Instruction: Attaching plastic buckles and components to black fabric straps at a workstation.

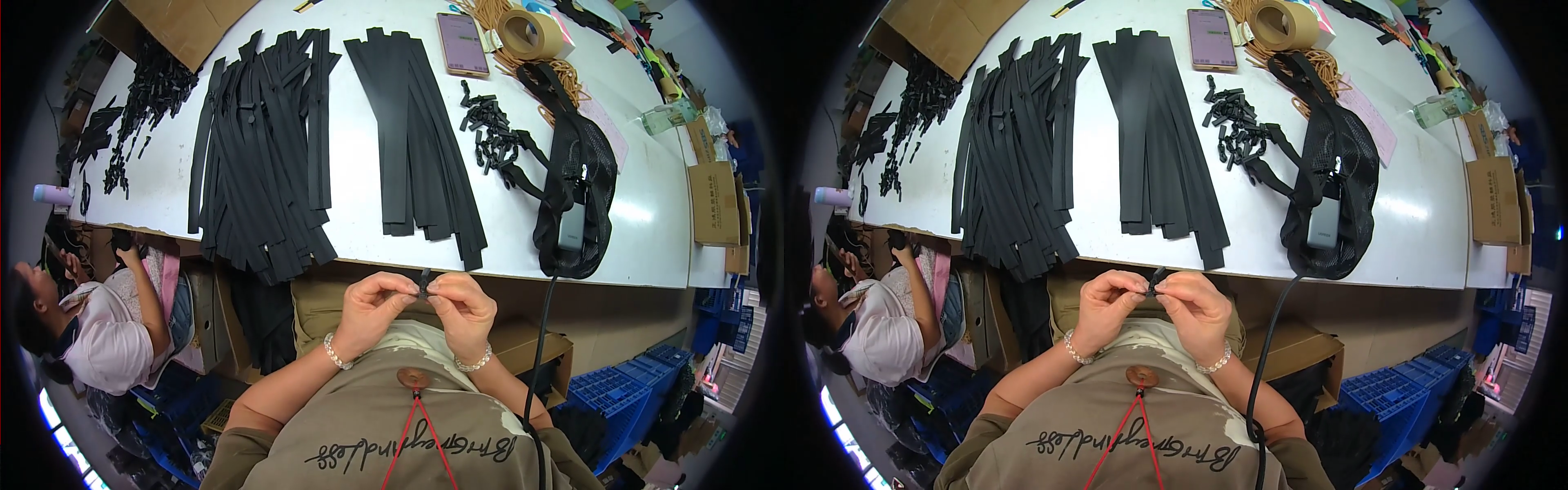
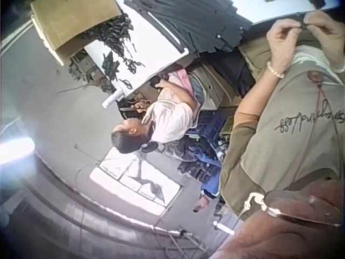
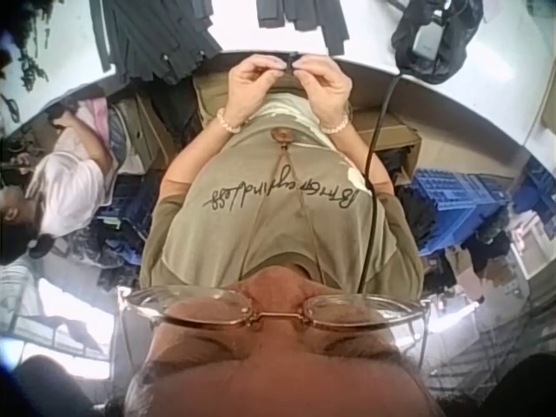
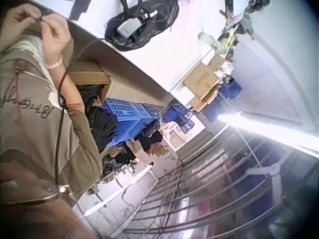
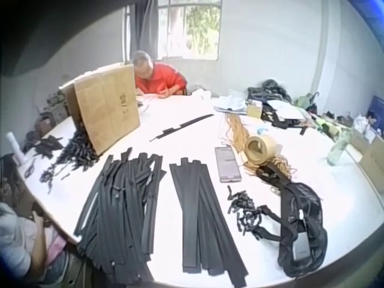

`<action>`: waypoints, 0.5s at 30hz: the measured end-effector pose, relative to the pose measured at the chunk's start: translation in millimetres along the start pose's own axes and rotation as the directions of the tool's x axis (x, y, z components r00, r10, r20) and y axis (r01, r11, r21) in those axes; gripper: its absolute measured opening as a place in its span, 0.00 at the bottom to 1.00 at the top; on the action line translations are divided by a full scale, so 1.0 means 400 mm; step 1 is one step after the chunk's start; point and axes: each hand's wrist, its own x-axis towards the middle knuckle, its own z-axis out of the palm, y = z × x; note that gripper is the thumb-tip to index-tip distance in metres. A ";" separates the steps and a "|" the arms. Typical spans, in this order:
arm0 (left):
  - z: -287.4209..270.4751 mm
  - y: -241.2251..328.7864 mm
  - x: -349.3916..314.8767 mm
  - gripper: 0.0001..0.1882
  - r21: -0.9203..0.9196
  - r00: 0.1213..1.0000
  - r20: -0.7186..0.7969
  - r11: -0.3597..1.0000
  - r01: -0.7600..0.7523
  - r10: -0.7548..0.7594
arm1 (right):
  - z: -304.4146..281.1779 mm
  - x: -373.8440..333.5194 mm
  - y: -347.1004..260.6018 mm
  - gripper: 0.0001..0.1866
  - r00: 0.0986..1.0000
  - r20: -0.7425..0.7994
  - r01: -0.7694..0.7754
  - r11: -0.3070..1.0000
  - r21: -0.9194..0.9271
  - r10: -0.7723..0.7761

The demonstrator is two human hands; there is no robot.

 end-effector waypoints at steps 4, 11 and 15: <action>0.002 0.006 0.000 0.06 -0.003 1.000 0.009 1.000 0.018 -0.018 | -0.002 0.004 -0.015 0.07 1.000 0.006 -0.005 0.999 -0.043 0.005; -0.002 0.011 -0.002 0.06 0.068 0.999 -0.002 0.997 0.046 -0.046 | 0.002 0.005 -0.030 0.08 0.997 0.067 -0.032 0.993 -0.113 0.040; 0.011 0.022 0.007 0.04 0.007 0.989 -0.085 0.993 0.120 -0.119 | 0.011 0.005 -0.035 0.09 0.976 0.070 -0.204 0.978 -0.045 0.207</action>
